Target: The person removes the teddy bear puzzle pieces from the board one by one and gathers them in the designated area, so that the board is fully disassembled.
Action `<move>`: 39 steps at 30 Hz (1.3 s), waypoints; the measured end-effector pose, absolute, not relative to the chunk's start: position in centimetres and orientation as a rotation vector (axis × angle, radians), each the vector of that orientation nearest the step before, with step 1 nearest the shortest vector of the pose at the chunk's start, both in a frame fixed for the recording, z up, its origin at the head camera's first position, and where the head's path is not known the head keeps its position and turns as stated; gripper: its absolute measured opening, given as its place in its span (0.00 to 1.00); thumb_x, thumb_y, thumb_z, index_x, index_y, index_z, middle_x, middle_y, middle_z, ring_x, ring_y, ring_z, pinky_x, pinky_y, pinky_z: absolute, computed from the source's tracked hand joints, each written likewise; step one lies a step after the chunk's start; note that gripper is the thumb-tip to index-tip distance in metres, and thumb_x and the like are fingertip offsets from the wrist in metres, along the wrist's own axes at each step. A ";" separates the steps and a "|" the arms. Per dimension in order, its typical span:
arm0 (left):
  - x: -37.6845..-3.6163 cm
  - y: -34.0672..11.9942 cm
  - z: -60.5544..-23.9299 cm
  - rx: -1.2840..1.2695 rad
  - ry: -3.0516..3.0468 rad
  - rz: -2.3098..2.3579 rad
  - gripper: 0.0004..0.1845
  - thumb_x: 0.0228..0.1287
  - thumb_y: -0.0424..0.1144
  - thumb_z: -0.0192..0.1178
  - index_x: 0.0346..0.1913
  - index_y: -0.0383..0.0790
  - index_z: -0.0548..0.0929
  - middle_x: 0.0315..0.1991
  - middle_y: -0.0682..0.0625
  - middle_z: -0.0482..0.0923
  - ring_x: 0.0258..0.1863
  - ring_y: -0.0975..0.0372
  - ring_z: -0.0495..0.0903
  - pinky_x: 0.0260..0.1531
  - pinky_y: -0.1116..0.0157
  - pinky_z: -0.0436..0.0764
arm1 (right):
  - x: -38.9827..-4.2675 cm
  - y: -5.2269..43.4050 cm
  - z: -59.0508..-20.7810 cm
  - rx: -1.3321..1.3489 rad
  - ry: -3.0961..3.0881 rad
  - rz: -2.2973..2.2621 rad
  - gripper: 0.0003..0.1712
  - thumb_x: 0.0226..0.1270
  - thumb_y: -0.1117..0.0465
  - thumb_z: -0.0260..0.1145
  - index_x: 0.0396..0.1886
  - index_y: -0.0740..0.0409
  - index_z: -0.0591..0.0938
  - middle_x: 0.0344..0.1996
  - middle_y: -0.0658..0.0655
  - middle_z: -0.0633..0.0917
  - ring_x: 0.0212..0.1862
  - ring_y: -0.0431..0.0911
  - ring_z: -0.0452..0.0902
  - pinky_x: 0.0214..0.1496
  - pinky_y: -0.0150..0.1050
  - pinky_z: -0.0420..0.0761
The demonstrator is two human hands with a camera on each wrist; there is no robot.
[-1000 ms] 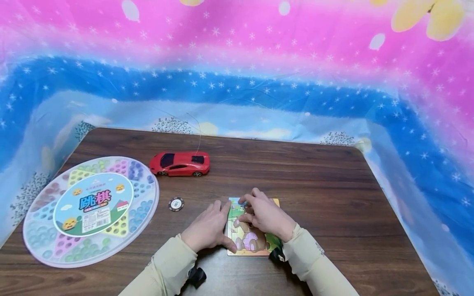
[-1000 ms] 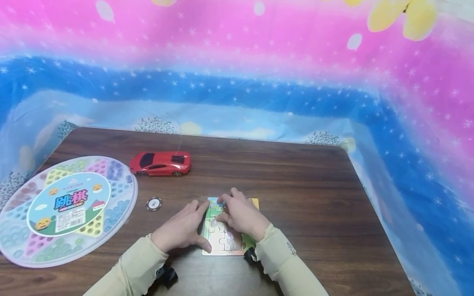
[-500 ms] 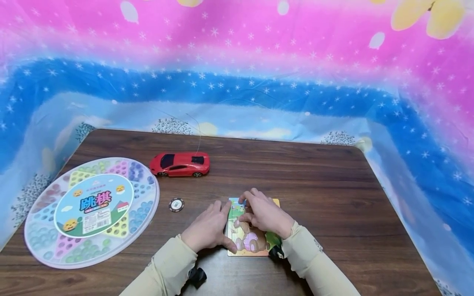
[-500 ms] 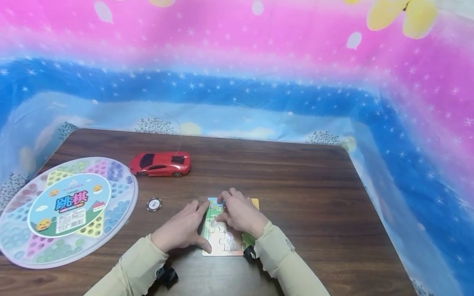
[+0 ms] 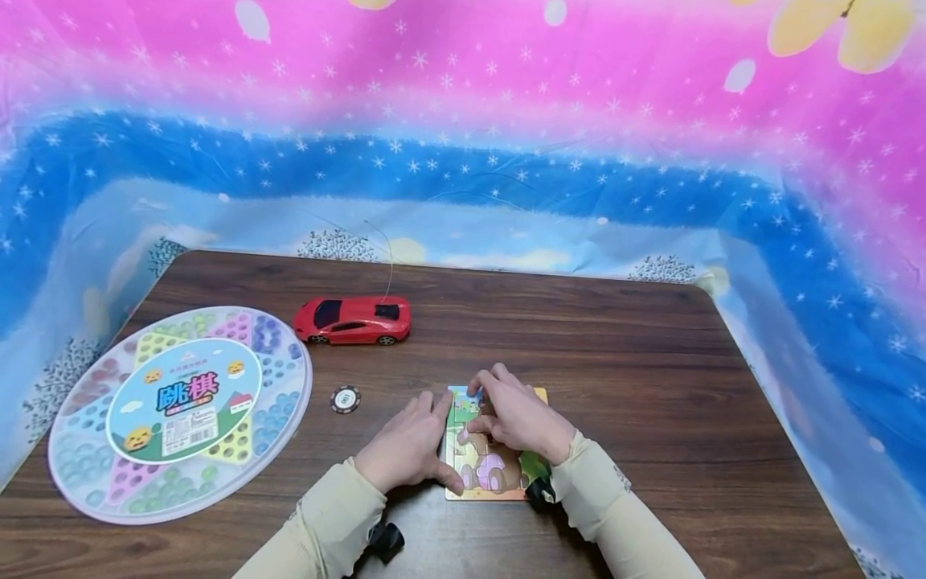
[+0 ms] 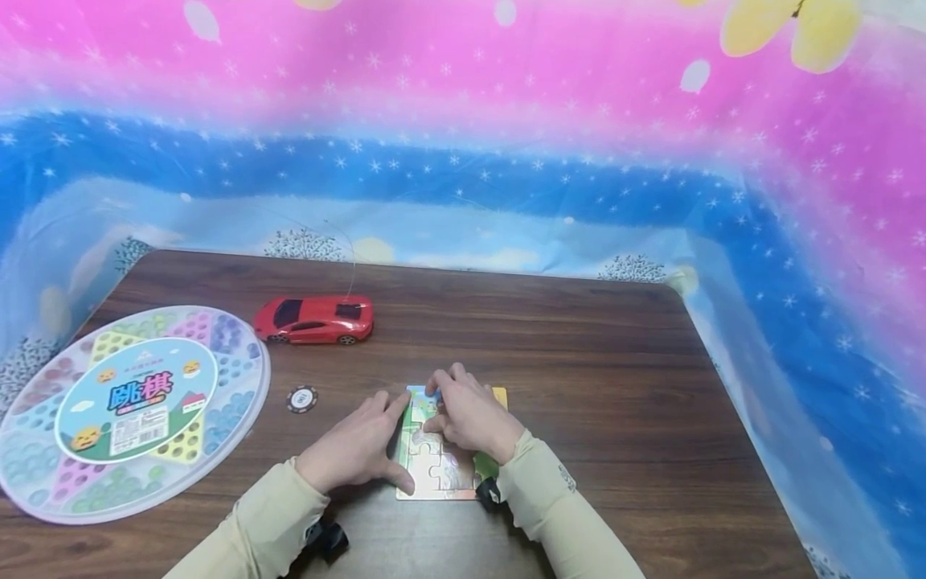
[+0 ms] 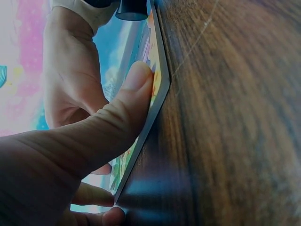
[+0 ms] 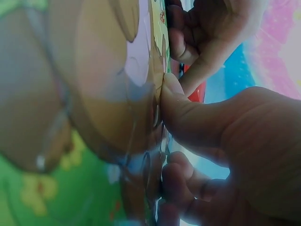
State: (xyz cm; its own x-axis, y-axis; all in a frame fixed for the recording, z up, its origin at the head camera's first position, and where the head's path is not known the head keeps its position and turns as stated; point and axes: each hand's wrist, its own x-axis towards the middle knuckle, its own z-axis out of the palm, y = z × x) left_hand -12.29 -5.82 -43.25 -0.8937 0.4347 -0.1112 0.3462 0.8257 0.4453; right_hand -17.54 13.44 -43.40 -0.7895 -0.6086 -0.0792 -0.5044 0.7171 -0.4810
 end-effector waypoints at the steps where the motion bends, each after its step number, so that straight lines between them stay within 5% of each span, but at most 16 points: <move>1: -12.3 -5.8 -43.2 0.609 2.803 0.623 0.67 0.27 0.63 0.79 0.69 0.24 0.63 0.47 0.38 0.69 0.42 0.53 0.70 0.48 0.54 0.74 | -17.6 13.4 -43.4 -0.880 2.690 -0.657 0.21 0.63 0.52 0.69 0.51 0.52 0.75 0.37 0.50 0.69 0.32 0.42 0.68 0.35 0.37 0.72; 27: -12.3 -5.9 -43.3 0.616 2.813 0.605 0.66 0.28 0.63 0.79 0.69 0.24 0.64 0.46 0.39 0.69 0.43 0.52 0.71 0.48 0.54 0.74 | -16.9 13.3 -42.9 -0.841 2.634 -0.928 0.22 0.60 0.59 0.72 0.52 0.52 0.74 0.45 0.48 0.71 0.40 0.42 0.76 0.38 0.33 0.78; 39: -12.3 -5.9 -43.5 0.614 2.829 0.632 0.67 0.25 0.62 0.80 0.69 0.25 0.63 0.44 0.40 0.69 0.43 0.53 0.70 0.48 0.54 0.73 | -16.6 14.5 -41.5 -0.835 2.533 -1.226 0.06 0.67 0.59 0.66 0.41 0.46 0.79 0.30 0.50 0.82 0.26 0.42 0.75 0.26 0.37 0.76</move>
